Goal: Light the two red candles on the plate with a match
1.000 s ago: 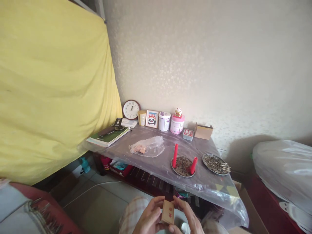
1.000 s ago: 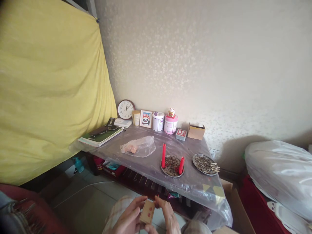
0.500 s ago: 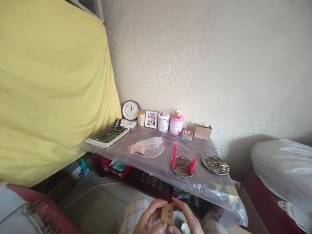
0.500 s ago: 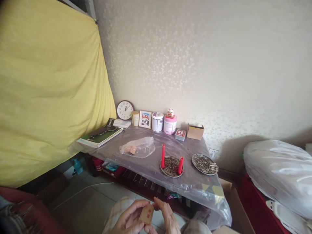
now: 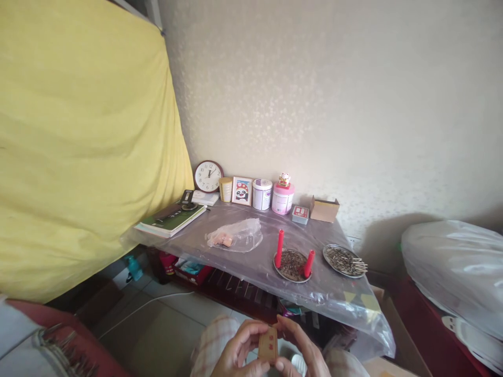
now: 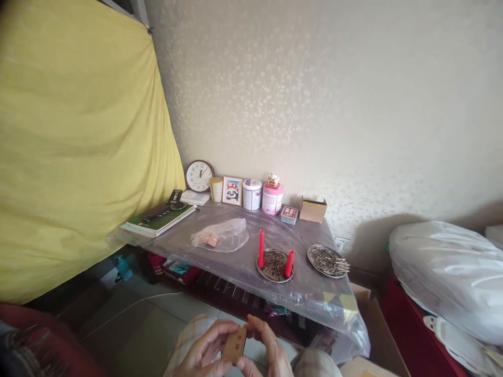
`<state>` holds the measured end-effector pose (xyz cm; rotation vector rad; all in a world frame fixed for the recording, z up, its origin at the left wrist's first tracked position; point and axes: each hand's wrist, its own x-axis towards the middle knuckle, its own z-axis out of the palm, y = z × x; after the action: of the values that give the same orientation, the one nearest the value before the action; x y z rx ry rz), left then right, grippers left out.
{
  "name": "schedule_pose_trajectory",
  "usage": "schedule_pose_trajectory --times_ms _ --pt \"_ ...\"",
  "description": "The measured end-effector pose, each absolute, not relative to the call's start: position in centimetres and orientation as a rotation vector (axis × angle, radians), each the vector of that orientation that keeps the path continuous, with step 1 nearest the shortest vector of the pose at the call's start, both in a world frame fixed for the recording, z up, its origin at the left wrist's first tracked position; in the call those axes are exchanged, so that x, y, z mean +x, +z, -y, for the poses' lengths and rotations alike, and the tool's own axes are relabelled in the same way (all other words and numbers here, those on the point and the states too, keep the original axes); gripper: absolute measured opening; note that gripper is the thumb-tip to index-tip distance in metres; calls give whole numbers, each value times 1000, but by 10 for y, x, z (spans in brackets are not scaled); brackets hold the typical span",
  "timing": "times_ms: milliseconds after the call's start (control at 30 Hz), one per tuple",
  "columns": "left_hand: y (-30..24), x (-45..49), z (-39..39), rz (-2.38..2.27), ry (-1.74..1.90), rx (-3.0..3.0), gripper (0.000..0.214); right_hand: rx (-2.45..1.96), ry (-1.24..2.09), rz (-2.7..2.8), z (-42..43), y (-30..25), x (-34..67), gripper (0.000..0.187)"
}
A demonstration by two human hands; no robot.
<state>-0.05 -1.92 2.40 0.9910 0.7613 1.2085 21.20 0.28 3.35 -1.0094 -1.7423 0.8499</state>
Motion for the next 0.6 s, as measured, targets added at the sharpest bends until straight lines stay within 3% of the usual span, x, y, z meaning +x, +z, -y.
schedule_pose_trajectory --times_ms 233,400,600 --pt "26 -3 21 -804 1203 856 49 -1016 1287 1133 -15 50 221 32" --pt "30 1 20 -856 1272 777 49 -964 1368 770 -24 51 224 37" --pt "23 -1 14 -865 1304 811 49 -1006 1245 817 -24 59 219 34"
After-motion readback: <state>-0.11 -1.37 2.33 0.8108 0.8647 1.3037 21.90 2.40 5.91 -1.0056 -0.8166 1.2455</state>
